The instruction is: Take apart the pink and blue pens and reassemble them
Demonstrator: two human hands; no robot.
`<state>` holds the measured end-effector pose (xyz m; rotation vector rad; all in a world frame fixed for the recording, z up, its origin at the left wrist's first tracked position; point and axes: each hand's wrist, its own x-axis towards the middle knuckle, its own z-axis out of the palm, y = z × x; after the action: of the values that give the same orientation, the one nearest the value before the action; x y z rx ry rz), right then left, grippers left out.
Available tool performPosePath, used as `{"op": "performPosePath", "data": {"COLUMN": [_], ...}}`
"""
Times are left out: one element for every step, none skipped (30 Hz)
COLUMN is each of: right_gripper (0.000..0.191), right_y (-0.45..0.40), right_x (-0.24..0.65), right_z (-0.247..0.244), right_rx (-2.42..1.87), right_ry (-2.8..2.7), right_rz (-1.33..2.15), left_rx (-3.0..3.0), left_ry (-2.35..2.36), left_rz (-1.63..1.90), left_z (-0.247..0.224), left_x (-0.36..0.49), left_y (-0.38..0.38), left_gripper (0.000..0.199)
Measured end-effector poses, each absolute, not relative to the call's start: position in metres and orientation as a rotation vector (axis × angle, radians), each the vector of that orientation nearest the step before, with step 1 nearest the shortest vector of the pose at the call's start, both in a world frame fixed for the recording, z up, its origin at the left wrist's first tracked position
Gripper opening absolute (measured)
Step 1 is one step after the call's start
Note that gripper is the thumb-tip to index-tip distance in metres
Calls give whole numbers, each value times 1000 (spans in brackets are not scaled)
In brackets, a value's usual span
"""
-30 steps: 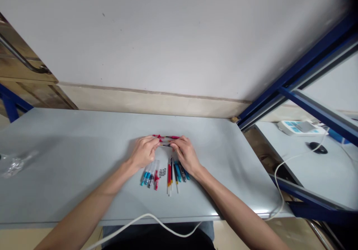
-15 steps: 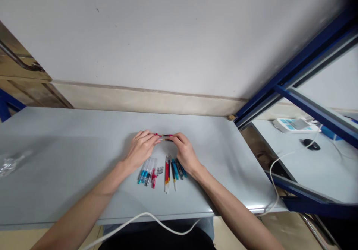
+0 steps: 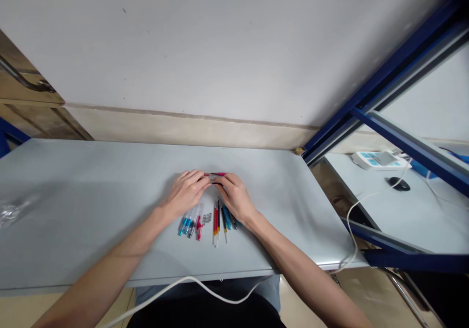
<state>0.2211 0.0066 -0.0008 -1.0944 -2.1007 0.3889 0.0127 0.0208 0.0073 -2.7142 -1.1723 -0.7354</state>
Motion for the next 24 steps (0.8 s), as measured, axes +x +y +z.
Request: {"op": "performPosePath", "data": {"right_gripper": [22, 22, 22, 22, 22, 22, 21, 21, 21, 21, 21, 21, 21, 21, 21, 21, 21, 21, 21, 21, 21, 21, 20, 20], "right_y": [7, 8, 9, 10, 11, 12, 13, 14, 15, 15, 15, 16, 16, 16, 16, 16, 16, 15, 15, 15, 15, 15, 15, 15], "right_x": [222, 223, 224, 226, 228, 230, 232, 234, 235, 236, 237, 238, 238, 238, 238, 237, 237, 237, 236, 236, 236, 237, 238, 239], "right_z": [-1, -2, -2, -2, -2, -2, -1, -1, -1, -1, -1, -1, -1, -1, -2, -2, -2, -2, -2, -1, -1, 0, 1, 1], "right_rx": [-1093, -1094, -1100, -1111, -1123, -1135, -1143, -1149, -1152, -1151, -1148, -1144, -1141, -1139, -1138, -1139, -1138, -1138, -1138, -1138, -1137, -1138, -1141, -1147], "right_ry": [-2100, -2097, -2090, -2081, -2070, -2060, -2051, -2044, -2036, -2028, -2021, -2015, -2013, -2014, -2016, -2018, -2020, -2021, -2022, -2023, -2023, -2021, -2014, -2003], "right_rz": [387, 386, 382, 374, 363, 351, 338, 329, 326, 328, 334, 341, 348, 354, 358, 362, 366, 370, 373, 375, 377, 377, 378, 379], "left_rx": [-2708, -2704, -2699, -2695, -2691, -2685, -2678, -2669, -2661, -2655, -2651, -2649, -2650, -2651, -2651, -2650, -2649, -2648, -2648, -2649, -2649, -2647, -2640, -2631], "left_ry": [-1180, -1190, -1201, -1212, -1222, -1232, -1241, -1251, -1260, -1266, -1272, -1274, -1274, -1274, -1273, -1271, -1270, -1269, -1267, -1265, -1263, -1264, -1265, -1267], "left_rz": [-736, -740, -749, -763, -780, -797, -812, -826, -839, -847, -853, -855, -854, -852, -849, -847, -849, -852, -858, -865, -871, -877, -883, -887], "left_z": [7, 7, 7, 6, 6, 6, 5, 5, 5, 5, 5, 5, 4, 4, 4, 4, 4, 4, 4, 4, 4, 4, 4, 4], "left_x": [12, 12, 11, 10, 8, 7, 6, 4, 3, 2, 1, 0, 0, -1, -1, -1, -1, -1, -1, -1, -1, -2, -2, -3], "left_y": [22, 23, 24, 24, 25, 26, 27, 27, 28, 28, 28, 28, 28, 28, 28, 28, 28, 28, 28, 28, 29, 29, 29, 29], "left_gripper": [26, 27, 26, 26, 25, 25, 25, 24, 24, 24, 24, 23, 23, 23, 23, 24, 24, 24, 24, 24, 24, 23, 23, 23]}}
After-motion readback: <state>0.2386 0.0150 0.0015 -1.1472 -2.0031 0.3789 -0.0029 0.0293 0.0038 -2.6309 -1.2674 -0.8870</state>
